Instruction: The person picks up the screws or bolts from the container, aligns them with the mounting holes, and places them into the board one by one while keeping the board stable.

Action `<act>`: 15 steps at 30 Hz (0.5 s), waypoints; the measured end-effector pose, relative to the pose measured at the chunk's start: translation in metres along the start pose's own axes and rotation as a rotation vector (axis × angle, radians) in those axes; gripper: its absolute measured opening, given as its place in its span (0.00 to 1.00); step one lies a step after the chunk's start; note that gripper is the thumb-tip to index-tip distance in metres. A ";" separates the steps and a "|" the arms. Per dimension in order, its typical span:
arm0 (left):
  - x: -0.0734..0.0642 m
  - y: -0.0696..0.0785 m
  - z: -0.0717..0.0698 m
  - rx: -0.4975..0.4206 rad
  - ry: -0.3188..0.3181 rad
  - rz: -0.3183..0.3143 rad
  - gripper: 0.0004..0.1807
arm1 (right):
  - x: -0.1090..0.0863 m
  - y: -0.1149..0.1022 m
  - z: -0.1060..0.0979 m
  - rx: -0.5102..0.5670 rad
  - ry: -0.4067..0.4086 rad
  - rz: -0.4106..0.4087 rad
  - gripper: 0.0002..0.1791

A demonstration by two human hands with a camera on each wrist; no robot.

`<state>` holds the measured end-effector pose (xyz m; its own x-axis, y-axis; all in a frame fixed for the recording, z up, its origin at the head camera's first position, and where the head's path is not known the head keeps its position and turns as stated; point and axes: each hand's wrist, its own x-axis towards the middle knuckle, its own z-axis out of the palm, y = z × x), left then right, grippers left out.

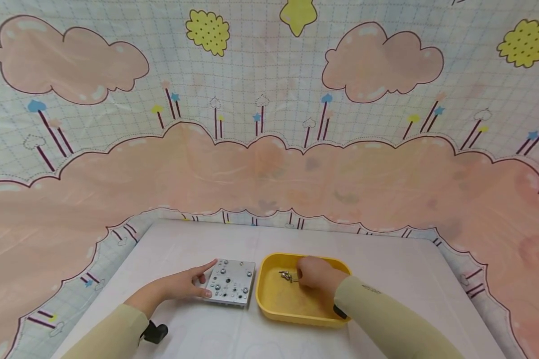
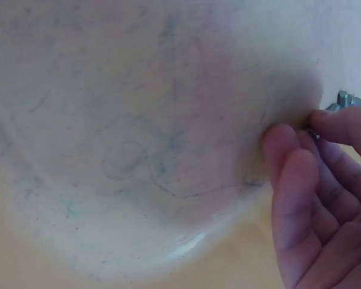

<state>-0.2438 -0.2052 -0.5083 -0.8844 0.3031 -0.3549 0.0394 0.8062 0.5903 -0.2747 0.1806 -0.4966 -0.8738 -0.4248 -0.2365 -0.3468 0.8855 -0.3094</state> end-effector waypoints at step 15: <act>-0.001 0.003 -0.001 -0.007 -0.004 0.006 0.54 | -0.004 0.002 -0.006 0.086 -0.021 -0.021 0.11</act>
<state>-0.2430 -0.2032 -0.5057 -0.8821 0.3105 -0.3543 0.0419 0.8007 0.5975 -0.2735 0.1850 -0.4903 -0.8588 -0.4480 -0.2483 -0.3337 0.8571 -0.3925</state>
